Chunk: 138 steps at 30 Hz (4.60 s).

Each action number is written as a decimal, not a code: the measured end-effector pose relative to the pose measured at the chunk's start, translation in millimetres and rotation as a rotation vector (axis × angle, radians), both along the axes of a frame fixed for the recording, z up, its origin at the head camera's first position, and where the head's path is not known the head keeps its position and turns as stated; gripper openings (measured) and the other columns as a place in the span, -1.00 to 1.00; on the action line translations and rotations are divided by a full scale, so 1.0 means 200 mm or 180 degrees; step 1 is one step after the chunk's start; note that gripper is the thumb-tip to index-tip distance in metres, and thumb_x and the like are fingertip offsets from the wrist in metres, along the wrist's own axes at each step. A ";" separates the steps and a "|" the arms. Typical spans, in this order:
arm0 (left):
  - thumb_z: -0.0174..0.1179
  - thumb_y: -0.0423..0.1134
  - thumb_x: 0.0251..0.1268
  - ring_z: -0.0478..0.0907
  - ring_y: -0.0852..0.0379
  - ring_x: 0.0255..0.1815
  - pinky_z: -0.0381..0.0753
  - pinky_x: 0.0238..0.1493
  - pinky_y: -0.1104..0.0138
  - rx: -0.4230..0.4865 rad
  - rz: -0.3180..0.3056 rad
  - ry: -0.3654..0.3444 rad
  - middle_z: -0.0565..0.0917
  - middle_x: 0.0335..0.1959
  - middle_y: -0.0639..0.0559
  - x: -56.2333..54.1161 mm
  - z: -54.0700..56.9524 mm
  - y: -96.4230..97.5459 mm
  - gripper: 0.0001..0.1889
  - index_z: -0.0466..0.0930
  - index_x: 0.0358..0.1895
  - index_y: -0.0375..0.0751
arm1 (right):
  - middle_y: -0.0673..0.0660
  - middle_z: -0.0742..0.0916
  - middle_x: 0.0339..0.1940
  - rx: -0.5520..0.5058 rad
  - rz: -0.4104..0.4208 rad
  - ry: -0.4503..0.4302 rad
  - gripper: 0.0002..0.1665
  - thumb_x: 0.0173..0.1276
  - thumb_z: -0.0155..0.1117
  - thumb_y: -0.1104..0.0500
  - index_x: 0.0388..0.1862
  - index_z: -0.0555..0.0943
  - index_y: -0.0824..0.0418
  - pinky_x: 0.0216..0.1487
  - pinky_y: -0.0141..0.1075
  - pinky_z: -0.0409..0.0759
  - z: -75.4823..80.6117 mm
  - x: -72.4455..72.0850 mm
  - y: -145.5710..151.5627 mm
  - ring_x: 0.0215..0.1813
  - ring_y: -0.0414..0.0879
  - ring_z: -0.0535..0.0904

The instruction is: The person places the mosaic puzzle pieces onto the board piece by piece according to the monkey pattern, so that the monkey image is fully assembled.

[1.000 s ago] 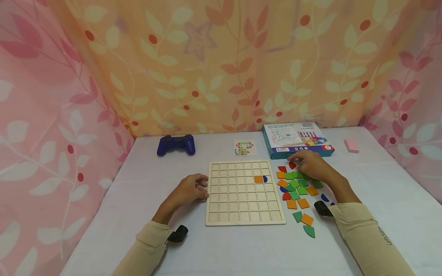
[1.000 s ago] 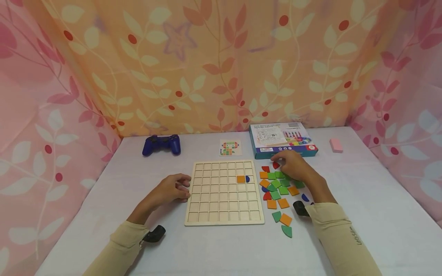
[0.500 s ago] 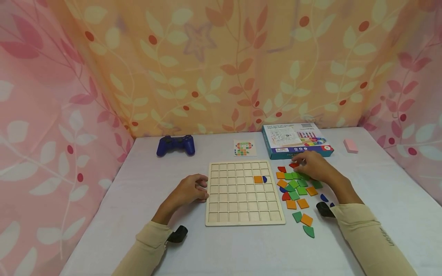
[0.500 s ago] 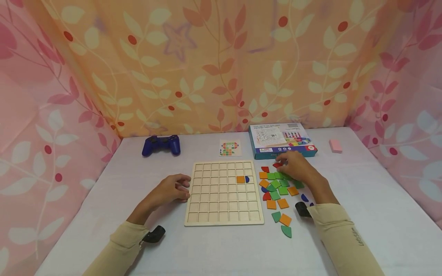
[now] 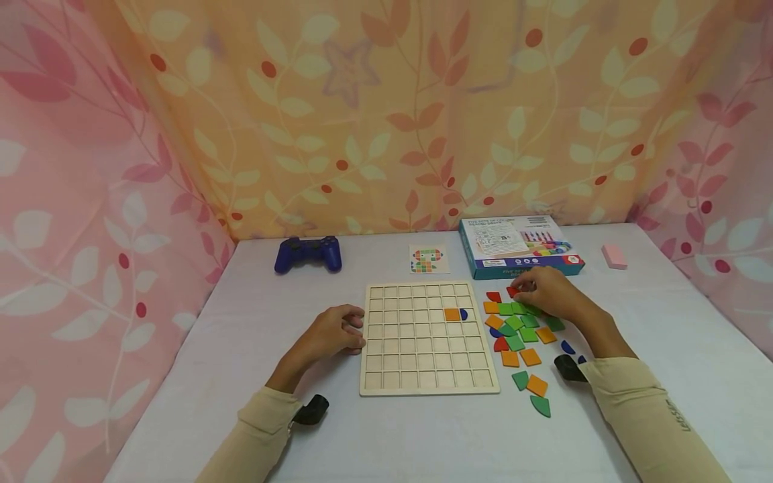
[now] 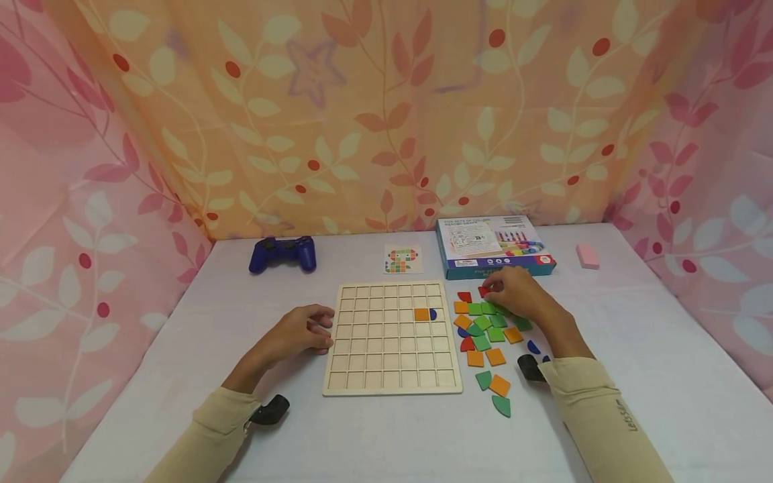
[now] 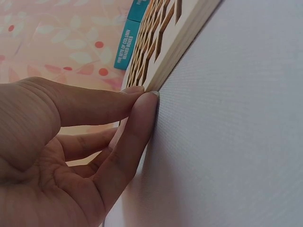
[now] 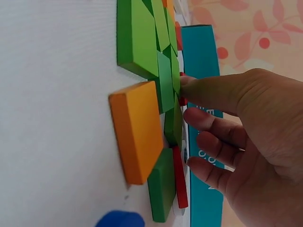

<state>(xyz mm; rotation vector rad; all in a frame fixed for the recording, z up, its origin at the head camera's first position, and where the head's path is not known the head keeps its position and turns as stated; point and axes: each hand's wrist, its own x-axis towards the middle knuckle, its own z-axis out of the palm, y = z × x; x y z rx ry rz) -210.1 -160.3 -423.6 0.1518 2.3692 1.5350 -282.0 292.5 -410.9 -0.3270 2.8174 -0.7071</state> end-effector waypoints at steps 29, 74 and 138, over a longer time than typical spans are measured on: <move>0.40 -0.60 0.17 0.69 0.07 -0.12 0.86 -0.17 0.26 0.0003 0.0013 0.0023 0.62 0.09 -0.26 0.00 -0.01 0.00 -0.36 0.49 0.38 -0.50 | 0.13 0.75 -0.15 -0.0209 0.0199 0.0142 -0.58 0.50 0.42 0.06 0.18 0.76 0.28 -0.14 -0.29 0.62 0.02 0.02 -0.27 -0.08 0.03 0.56; 0.40 -0.63 0.17 0.69 0.09 -0.16 0.86 -0.18 0.25 0.0024 0.0039 0.0010 0.62 0.07 -0.24 0.00 0.00 0.01 -0.37 0.50 0.37 -0.49 | 0.12 0.79 -0.08 -0.0588 0.0530 0.0151 -0.66 0.49 0.40 0.19 0.17 0.76 0.29 0.05 -0.15 0.73 -0.02 0.04 -0.55 -0.06 0.01 0.60; 0.40 -0.64 0.18 0.70 0.09 -0.17 0.87 -0.18 0.25 0.0101 0.0092 -0.0073 0.63 0.07 -0.24 0.00 -0.01 0.00 -0.38 0.52 0.36 -0.47 | 0.19 0.77 -0.05 -0.0469 -0.0261 -0.0014 -0.54 0.45 0.46 0.12 0.25 0.70 0.29 0.08 -0.15 0.67 -0.05 -0.01 -0.18 -0.02 0.07 0.61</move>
